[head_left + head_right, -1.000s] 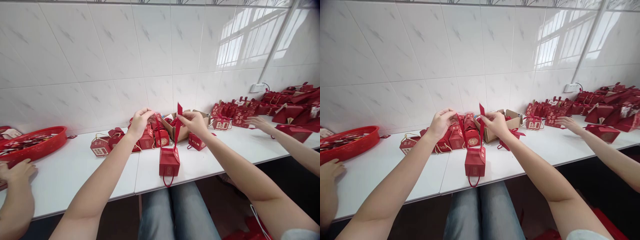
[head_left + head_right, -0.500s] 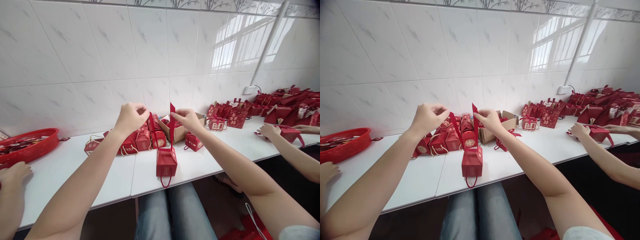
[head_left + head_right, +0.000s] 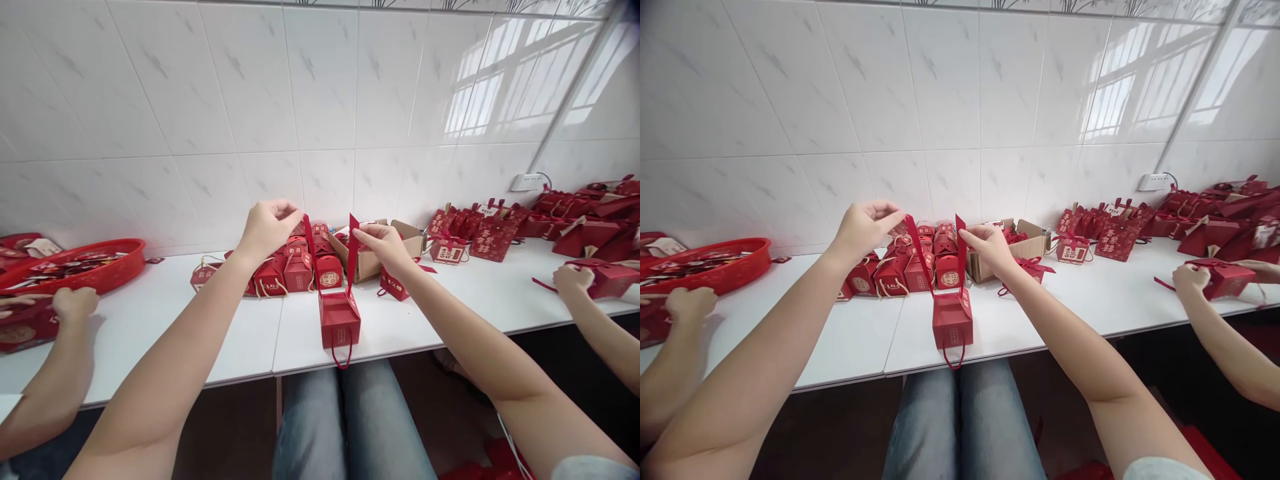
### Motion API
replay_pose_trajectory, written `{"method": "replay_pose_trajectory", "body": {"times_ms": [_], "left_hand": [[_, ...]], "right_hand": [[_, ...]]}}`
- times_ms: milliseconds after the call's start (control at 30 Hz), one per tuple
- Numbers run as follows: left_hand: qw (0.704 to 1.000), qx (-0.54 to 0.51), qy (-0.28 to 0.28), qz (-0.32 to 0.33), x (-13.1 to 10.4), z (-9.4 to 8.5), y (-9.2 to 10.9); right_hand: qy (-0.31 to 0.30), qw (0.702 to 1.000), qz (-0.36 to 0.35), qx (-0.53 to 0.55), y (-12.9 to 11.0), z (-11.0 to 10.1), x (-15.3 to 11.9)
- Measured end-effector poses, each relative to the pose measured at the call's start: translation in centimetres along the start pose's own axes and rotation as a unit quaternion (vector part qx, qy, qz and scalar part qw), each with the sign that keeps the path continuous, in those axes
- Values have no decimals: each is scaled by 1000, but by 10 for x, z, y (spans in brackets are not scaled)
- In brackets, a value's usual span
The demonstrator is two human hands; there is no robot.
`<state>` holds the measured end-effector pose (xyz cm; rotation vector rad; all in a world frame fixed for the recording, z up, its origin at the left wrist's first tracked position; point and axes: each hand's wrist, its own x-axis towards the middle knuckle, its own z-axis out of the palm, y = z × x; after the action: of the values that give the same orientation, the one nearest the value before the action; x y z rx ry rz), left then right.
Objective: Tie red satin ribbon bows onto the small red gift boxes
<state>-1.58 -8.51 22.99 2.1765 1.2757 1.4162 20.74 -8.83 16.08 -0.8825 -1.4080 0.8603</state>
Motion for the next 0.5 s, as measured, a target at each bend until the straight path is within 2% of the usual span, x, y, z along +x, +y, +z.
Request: {"method": "replay_pose_trajectory", "body": {"times_ms": [167, 500], "left_hand": [[999, -36, -39, 14, 5, 1, 1], [983, -103, -146, 50, 13, 23, 6]], "right_hand": [[4, 1000, -8, -8, -4, 3, -1], [-10, 999, -13, 30, -1, 4, 1]]}}
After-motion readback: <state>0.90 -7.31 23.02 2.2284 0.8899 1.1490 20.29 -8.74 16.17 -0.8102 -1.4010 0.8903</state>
